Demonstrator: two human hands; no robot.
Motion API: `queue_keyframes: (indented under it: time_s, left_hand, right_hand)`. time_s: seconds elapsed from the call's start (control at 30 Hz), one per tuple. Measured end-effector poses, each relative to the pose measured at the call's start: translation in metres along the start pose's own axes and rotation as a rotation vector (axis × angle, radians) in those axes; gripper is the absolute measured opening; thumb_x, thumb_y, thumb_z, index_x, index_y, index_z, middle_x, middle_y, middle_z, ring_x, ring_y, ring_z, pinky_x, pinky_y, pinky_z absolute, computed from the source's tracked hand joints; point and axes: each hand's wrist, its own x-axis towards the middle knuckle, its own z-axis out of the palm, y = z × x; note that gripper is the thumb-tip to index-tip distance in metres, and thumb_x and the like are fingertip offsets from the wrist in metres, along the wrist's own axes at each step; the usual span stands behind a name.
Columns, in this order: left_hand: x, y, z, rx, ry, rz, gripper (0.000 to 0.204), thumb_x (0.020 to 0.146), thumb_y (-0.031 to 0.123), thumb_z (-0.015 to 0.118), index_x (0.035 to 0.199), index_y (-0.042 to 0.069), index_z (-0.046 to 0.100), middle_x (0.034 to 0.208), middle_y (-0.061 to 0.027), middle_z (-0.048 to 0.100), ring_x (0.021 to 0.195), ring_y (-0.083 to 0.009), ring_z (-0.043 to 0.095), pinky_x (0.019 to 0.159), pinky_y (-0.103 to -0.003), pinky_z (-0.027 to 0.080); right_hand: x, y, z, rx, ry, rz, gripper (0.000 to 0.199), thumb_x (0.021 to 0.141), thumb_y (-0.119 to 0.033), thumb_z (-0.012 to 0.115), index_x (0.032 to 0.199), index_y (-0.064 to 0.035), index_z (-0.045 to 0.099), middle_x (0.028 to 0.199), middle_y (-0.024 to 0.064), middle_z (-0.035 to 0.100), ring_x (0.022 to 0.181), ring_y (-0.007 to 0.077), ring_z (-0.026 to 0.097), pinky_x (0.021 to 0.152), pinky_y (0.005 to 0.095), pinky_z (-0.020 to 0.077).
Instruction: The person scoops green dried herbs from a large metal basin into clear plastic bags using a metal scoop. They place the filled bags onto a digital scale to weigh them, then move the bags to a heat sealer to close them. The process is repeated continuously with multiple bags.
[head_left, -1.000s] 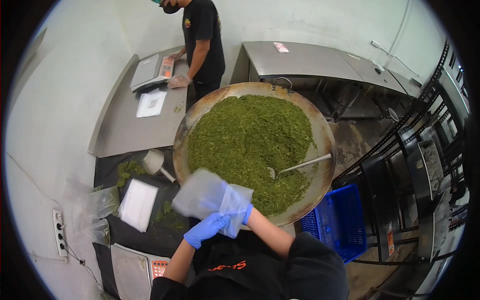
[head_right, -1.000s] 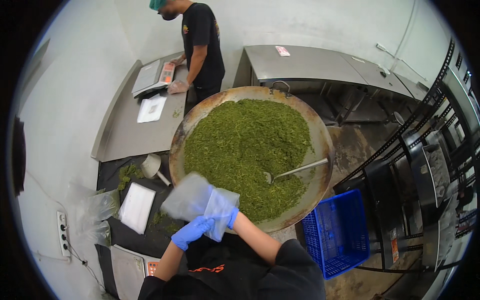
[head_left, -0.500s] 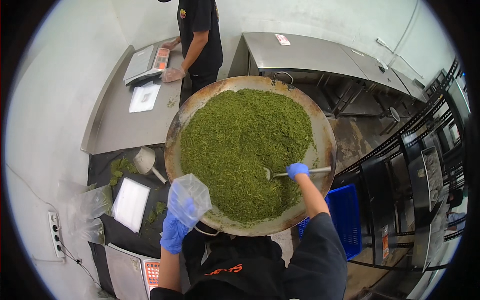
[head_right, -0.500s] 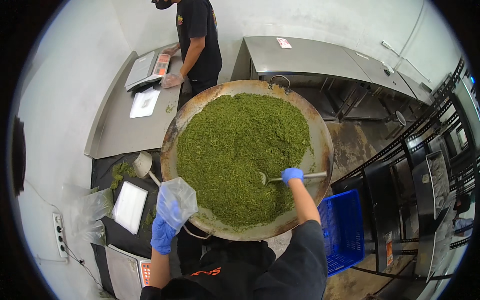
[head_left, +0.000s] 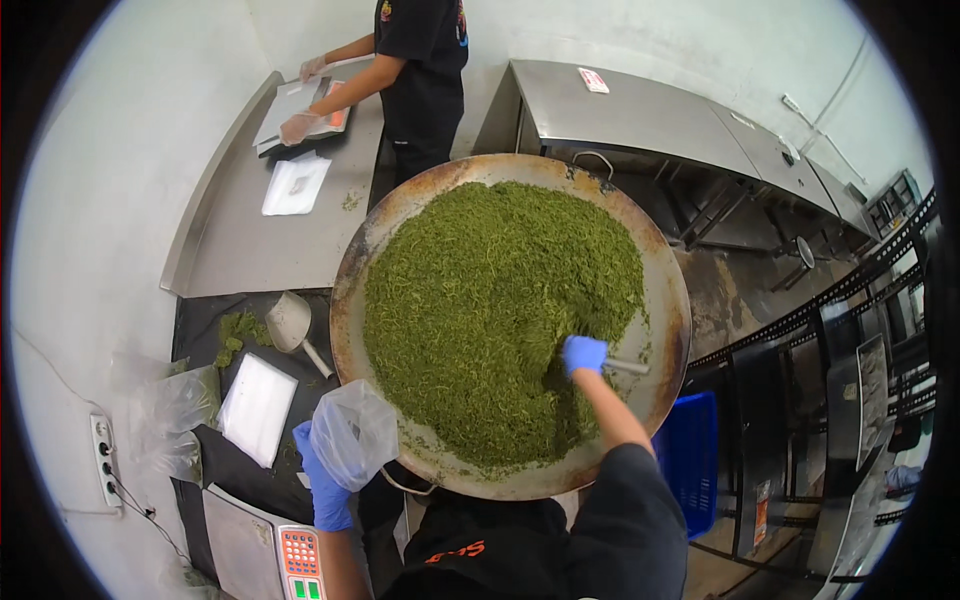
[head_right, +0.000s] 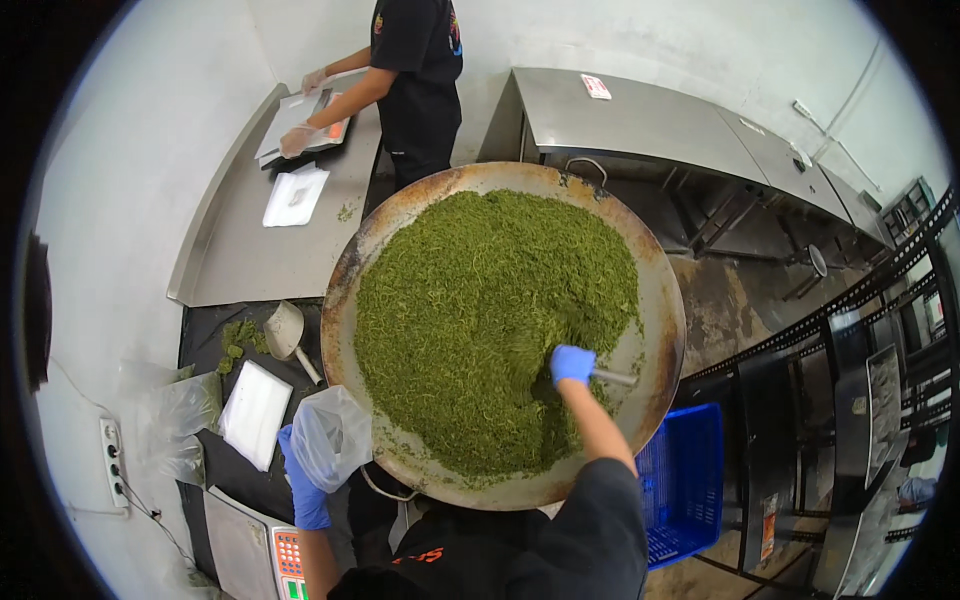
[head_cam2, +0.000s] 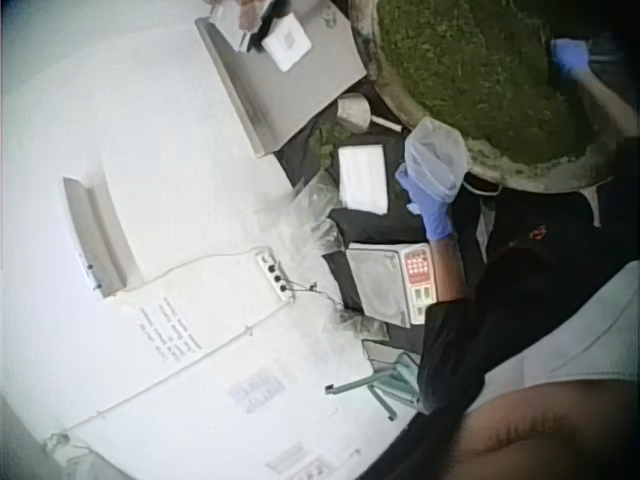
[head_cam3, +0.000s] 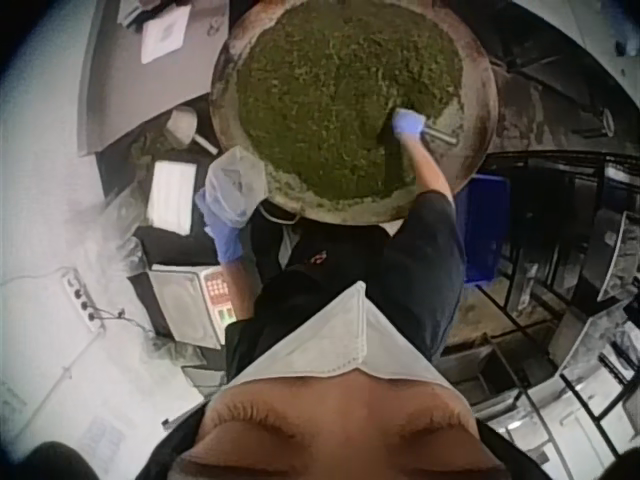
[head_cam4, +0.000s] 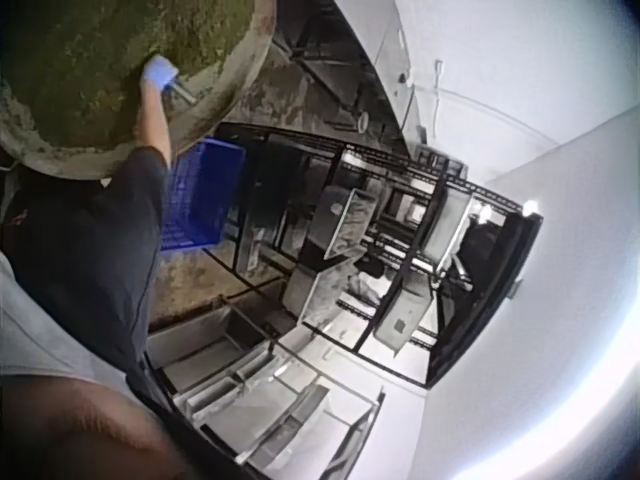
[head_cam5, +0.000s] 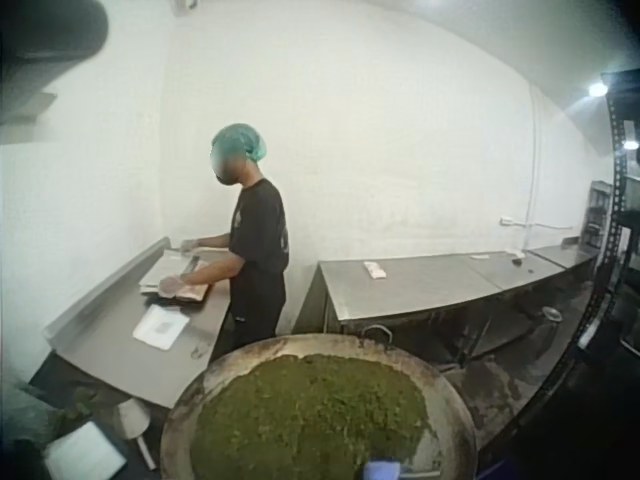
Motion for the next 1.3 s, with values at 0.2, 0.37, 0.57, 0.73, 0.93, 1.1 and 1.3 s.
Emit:
queue_keyframes:
  time_s: [0.2, 0.37, 0.57, 0.73, 0.93, 1.1, 1.3]
  left_hand:
    - [0.021, 0.050, 0.013, -0.332, 0.028, 0.048, 0.079, 0.067, 0.014, 0.073, 0.130, 0.004, 0.027, 0.127, -0.0091, 0.038, 0.116, -0.0204, 0.041, 0.101, -0.033, 0.031]
    - [0.074, 0.085, 0.051, -0.291, -0.400, 0.385, 0.081, 0.062, 0.016, 0.077, 0.127, 0.003, 0.030, 0.129, -0.0108, 0.036, 0.116, -0.0224, 0.041, 0.099, -0.034, 0.035]
    - [0.126, 0.013, 0.145, -0.038, -0.315, 0.521, 0.087, 0.056, 0.025, 0.081, 0.126, 0.002, 0.034, 0.125, -0.0130, 0.039, 0.115, -0.0259, 0.041, 0.100, -0.035, 0.032]
    - [0.106, 0.085, 0.179, -0.138, -0.484, 0.431, 0.090, 0.055, 0.027, 0.083, 0.126, 0.003, 0.034, 0.121, -0.0101, 0.041, 0.112, -0.0210, 0.043, 0.095, -0.032, 0.038]
    - [0.116, 0.069, 0.203, -0.188, -0.228, 0.618, 0.073, 0.060, 0.021, 0.078, 0.120, 0.003, 0.040, 0.109, -0.0089, 0.049, 0.098, -0.0197, 0.050, 0.086, -0.032, 0.043]
    - [0.114, 0.102, 0.208, -0.163, -0.495, 0.755, 0.069, 0.062, 0.018, 0.074, 0.119, 0.004, 0.039, 0.109, -0.0094, 0.048, 0.098, -0.0206, 0.048, 0.086, -0.033, 0.042]
    - [0.110, 0.073, 0.214, -0.321, -0.535, 0.600, 0.095, 0.057, 0.025, 0.079, 0.132, 0.007, 0.025, 0.128, -0.0101, 0.034, 0.118, -0.0218, 0.035, 0.101, -0.033, 0.029]
  right_hand:
    - [-0.022, 0.046, -0.046, 0.048, 0.027, -0.112, 0.035, 0.084, -0.032, 0.041, 0.072, -0.0111, 0.067, 0.072, 0.0118, 0.066, 0.065, 0.0293, 0.064, 0.057, 0.0409, 0.0464]
    - [-0.044, 0.113, -0.108, 0.083, 0.006, -0.009, 0.049, 0.086, -0.045, 0.036, 0.073, -0.0105, 0.068, 0.073, 0.0147, 0.064, 0.068, 0.0321, 0.063, 0.063, 0.0421, 0.0495]
    - [-0.082, 0.125, -0.201, 0.209, 0.151, -0.018, 0.050, 0.086, -0.045, 0.037, 0.068, -0.0090, 0.067, 0.067, 0.0157, 0.062, 0.064, 0.0339, 0.061, 0.061, 0.0431, 0.0484]
    - [-0.104, 0.100, -0.233, 0.237, 0.236, -0.035, 0.050, 0.088, -0.042, 0.035, 0.064, -0.0104, 0.065, 0.063, 0.0153, 0.060, 0.059, 0.0336, 0.059, 0.058, 0.0430, 0.0478]
    - [-0.103, 0.063, -0.252, 0.066, 0.315, -0.334, 0.044, 0.085, -0.036, 0.041, 0.059, -0.0088, 0.063, 0.056, 0.0129, 0.059, 0.050, 0.0290, 0.058, 0.051, 0.0412, 0.0460]
    - [-0.074, 0.030, -0.280, -0.329, 0.327, -0.688, 0.016, 0.073, -0.022, 0.055, 0.067, -0.0121, 0.066, 0.060, 0.0062, 0.061, 0.052, 0.0244, 0.060, 0.048, 0.0396, 0.0431]
    - [-0.112, 0.000, -0.359, -0.708, 0.782, -0.628, 0.009, 0.070, -0.019, 0.059, 0.067, -0.0141, 0.066, 0.062, 0.0018, 0.061, 0.056, 0.0175, 0.058, 0.053, 0.0320, 0.0336]
